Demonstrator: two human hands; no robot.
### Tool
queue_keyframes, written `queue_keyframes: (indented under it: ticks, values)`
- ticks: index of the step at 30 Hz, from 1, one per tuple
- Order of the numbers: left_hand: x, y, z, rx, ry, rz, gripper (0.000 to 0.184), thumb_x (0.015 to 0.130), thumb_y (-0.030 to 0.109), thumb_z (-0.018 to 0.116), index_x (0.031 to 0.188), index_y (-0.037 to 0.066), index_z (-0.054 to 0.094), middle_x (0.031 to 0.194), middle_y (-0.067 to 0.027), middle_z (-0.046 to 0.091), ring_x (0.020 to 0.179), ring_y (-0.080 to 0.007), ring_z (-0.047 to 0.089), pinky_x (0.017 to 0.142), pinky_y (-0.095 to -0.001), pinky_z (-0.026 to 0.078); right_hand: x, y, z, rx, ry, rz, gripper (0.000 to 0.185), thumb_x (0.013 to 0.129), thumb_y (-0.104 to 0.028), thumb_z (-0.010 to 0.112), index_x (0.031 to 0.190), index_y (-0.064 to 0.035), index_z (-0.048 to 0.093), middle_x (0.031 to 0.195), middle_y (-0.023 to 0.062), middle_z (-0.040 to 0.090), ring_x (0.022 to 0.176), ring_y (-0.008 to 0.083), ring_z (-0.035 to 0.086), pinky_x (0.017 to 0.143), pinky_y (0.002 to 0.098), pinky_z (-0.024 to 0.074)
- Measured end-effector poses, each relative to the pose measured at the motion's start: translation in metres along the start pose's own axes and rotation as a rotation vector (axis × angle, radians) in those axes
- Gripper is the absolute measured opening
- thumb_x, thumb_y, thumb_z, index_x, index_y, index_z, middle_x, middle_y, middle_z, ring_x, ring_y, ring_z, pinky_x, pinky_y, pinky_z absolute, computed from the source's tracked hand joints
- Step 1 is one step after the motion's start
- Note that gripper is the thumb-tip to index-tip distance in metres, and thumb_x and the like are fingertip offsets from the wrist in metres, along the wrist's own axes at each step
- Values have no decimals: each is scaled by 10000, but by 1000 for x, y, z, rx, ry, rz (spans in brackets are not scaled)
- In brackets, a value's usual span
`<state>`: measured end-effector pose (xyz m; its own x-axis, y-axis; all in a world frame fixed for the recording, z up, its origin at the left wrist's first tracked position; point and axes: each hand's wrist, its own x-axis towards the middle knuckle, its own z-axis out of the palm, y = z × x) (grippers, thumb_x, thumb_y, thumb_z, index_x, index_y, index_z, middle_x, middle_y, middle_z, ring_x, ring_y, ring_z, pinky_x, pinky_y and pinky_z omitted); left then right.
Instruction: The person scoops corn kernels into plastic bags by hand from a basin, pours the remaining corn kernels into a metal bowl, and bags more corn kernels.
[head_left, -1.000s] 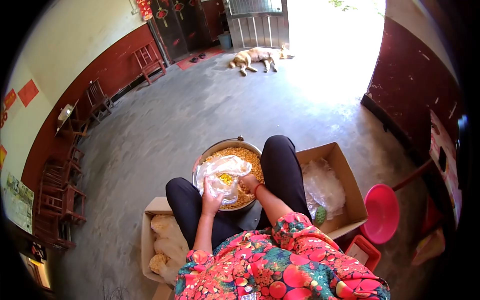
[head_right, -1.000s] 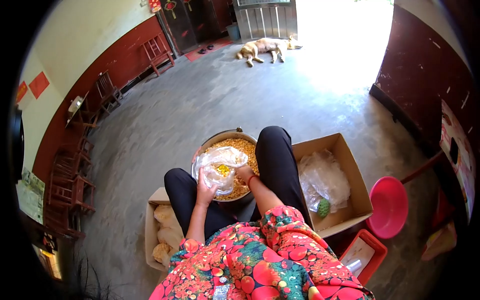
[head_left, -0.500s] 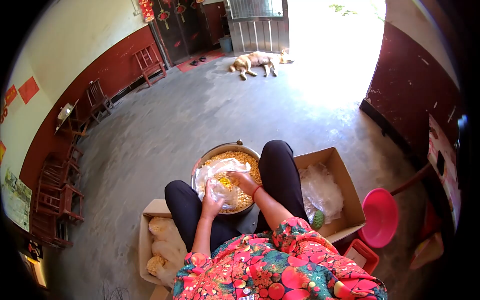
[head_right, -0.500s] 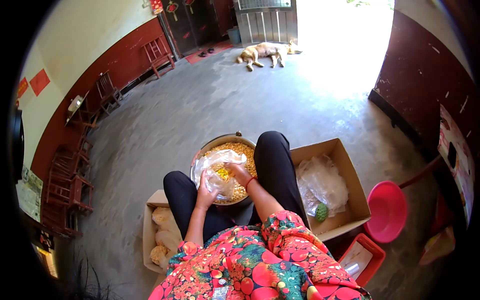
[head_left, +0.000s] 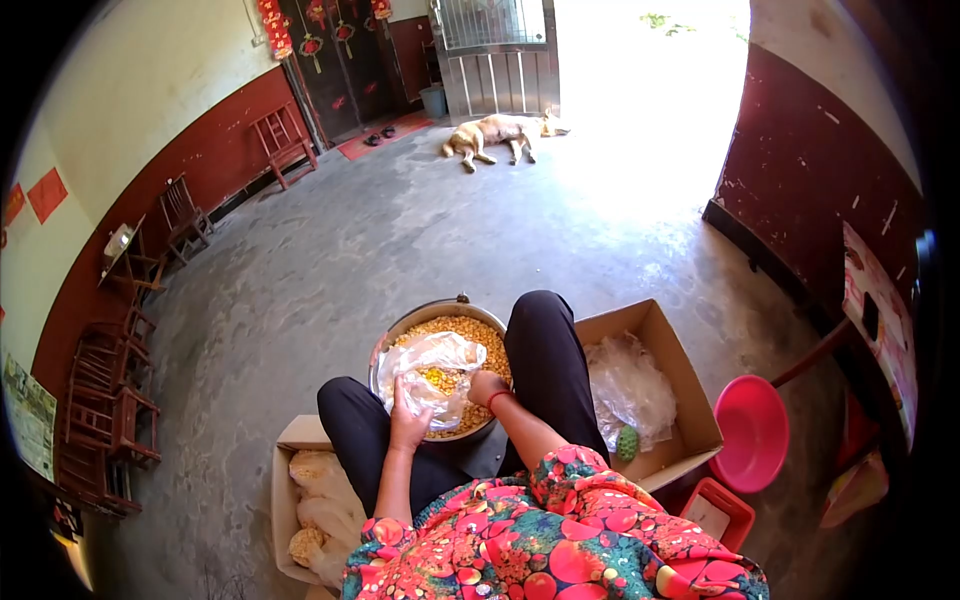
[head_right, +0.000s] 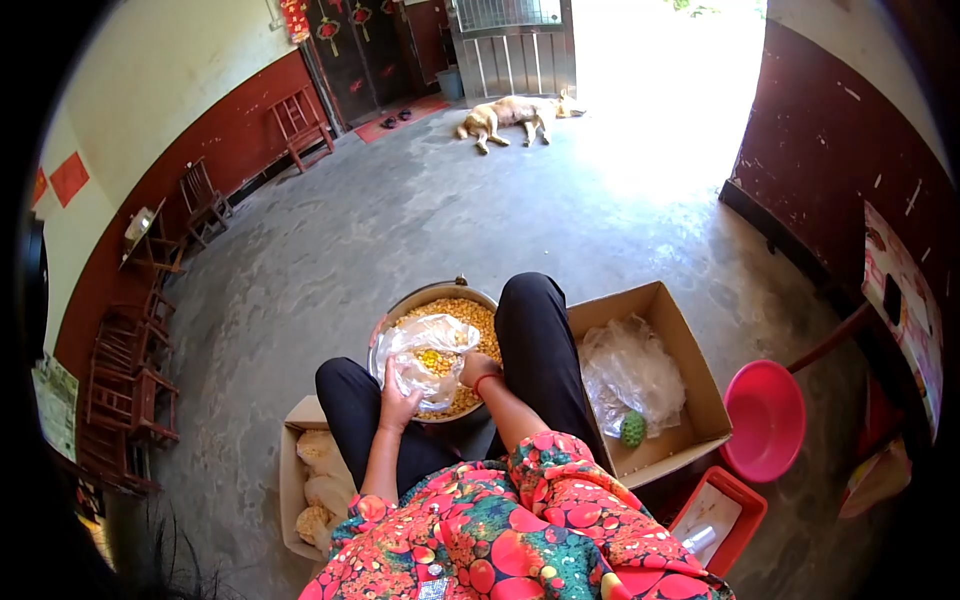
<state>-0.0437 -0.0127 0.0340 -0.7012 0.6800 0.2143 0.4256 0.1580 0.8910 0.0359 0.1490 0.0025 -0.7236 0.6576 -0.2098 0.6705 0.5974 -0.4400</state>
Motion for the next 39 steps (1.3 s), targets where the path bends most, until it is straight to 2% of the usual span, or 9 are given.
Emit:
queue_keyframes:
  ticks: [1,8,14,21,24,26,28,33,39]
  values:
    - [0,-2,0,1,-1,2,795,608,17,558,1303,35,173,1068,-162,496,947,-246,518,804,-294,421,3,1,-4,-2,-178,88,301,749,-223,498,1010,-96,576,1048,135,561,942,246,549,811,336,437]
    - [-1,8,-1,-33,-11,-6,787,599,35,547,1298,27,184,1080,-173,485,972,-247,501,823,-297,410,7,5,25,-91,-9,79,314,776,-231,460,1048,-109,559,1190,149,427,1136,312,373,863,492,350]
    - [0,7,0,-49,-17,-31,794,590,48,552,1296,21,191,1087,-180,480,994,-247,487,850,-304,396,7,5,35,-64,-163,-293,356,755,-262,468,1032,-51,545,1047,194,528,977,329,512,857,382,399]
    - [0,1,0,-5,-25,-3,792,607,41,565,1301,35,184,1096,-196,480,997,-268,497,833,-307,410,19,10,52,71,-179,-243,309,720,-252,510,943,-52,588,858,193,597,858,329,571,783,391,437]
    - [-1,2,-1,3,-27,-11,794,605,40,567,1300,29,183,1094,-199,484,1008,-270,492,842,-310,405,34,22,60,130,-86,-274,233,723,-204,502,868,-46,593,733,186,604,682,319,602,622,400,482]
    - [0,1,0,-23,-25,-9,795,604,39,567,1299,27,182,1097,-200,484,1011,-270,491,844,-309,403,55,31,72,839,-189,251,166,733,-169,485,787,-36,568,561,131,536,421,245,518,368,366,413]
    - [-2,1,0,-41,-19,-19,795,602,37,566,1298,24,181,1100,-201,483,1014,-271,490,846,-309,401,38,17,29,1306,-371,501,118,752,-172,506,701,-68,523,511,48,419,347,135,326,298,267,252]
    - [-1,1,0,-26,-22,-12,776,608,48,553,1290,12,186,1087,-186,484,999,-252,488,853,-307,394,16,5,-8,1470,-375,417,160,748,-228,500,670,-88,494,485,6,356,331,73,244,303,217,168]
    - [0,3,1,-4,-39,-4,783,606,24,537,1298,30,172,1086,-178,488,996,-251,493,854,-311,398,19,2,-6,1547,-383,291,139,771,-174,508,697,-57,516,556,24,435,345,81,303,307,216,213]
